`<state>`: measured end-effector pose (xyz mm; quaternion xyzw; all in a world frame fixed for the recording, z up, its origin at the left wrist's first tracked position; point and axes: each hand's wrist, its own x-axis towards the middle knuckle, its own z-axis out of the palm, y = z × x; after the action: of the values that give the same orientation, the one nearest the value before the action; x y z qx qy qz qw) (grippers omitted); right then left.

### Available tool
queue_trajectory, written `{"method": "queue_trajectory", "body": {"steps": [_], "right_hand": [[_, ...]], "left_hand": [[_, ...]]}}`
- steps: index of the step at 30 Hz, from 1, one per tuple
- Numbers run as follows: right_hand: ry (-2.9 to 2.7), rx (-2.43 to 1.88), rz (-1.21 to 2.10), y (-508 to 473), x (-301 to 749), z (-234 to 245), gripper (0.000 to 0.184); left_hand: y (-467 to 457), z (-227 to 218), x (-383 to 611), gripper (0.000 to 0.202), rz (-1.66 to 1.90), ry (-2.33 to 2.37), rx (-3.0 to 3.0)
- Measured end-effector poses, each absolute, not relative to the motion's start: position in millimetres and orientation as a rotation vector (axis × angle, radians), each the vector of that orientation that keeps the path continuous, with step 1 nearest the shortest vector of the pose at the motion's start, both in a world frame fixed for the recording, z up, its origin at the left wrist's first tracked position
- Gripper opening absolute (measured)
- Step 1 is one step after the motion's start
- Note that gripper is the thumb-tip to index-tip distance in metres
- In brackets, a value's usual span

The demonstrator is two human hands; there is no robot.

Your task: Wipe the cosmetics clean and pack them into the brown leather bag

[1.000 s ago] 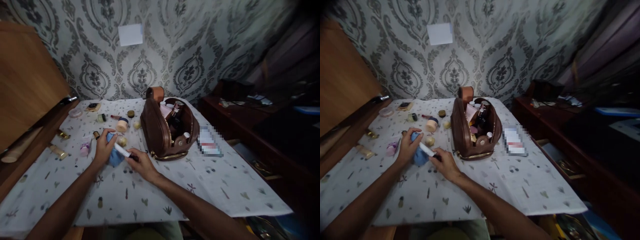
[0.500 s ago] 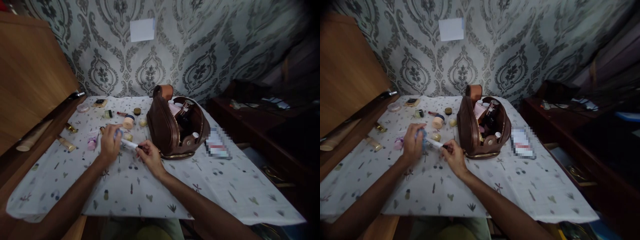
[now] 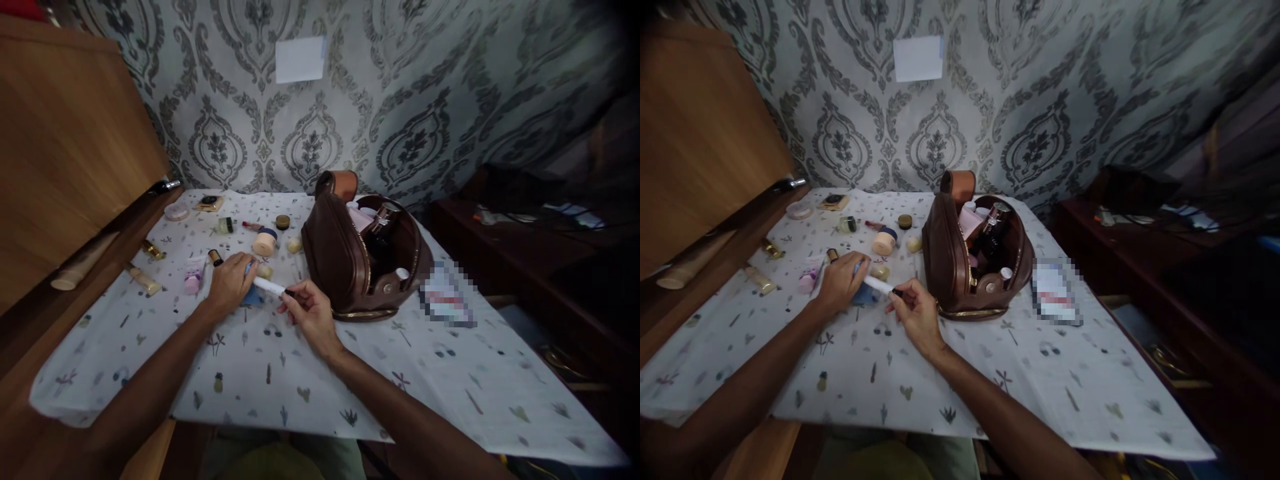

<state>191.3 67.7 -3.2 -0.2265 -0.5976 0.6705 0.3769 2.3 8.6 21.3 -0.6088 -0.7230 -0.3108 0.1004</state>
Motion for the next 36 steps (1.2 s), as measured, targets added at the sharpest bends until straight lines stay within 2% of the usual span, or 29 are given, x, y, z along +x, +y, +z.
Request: {"method": "queue_trajectory", "body": {"steps": [5,9,13,17,22,27,30,33,36], "right_hand": [[-1.519,-0.537,1.681,69.8,192.4,-0.8,0.031],[-1.496,-0.519,1.711,73.5,191.0,-1.8,0.03],[-1.404,-0.611,1.838,77.8,188.8,-5.8,0.04],[-1.448,-0.681,1.895,79.5,188.8,-7.8,0.04],[-1.581,-0.696,1.678,74.9,191.1,-5.3,0.026],[-1.749,-0.633,1.524,68.4,194.2,-4.7,0.014],[-1.738,-0.601,1.525,65.7,195.2,-3.6,0.015],[-1.659,-0.602,1.597,63.4,194.4,-1.2,0.022],[-1.589,-0.586,1.638,62.1,193.4,-0.2,0.027]], "left_hand": [[12.1,20.6,-4.6,0.037,-1.604,-2.455,-1.649],[12.7,25.7,-2.9,0.031,-1.826,-2.489,-1.563],[12.8,27.6,-1.8,0.028,-2.029,-2.458,-1.476],[11.3,28.5,-8.4,0.031,-1.937,-2.395,-1.471],[1.6,41.8,5.0,0.042,-1.732,-2.176,-1.383],[1.5,29.6,44.3,0.039,-1.048,-1.835,-2.123],[4.5,19.7,45.4,0.038,-0.73,-1.923,-2.157],[3.9,23.7,29.0,0.038,-0.738,-2.094,-2.026],[2.2,34.5,13.5,0.04,-0.944,-2.247,-1.911]]}}
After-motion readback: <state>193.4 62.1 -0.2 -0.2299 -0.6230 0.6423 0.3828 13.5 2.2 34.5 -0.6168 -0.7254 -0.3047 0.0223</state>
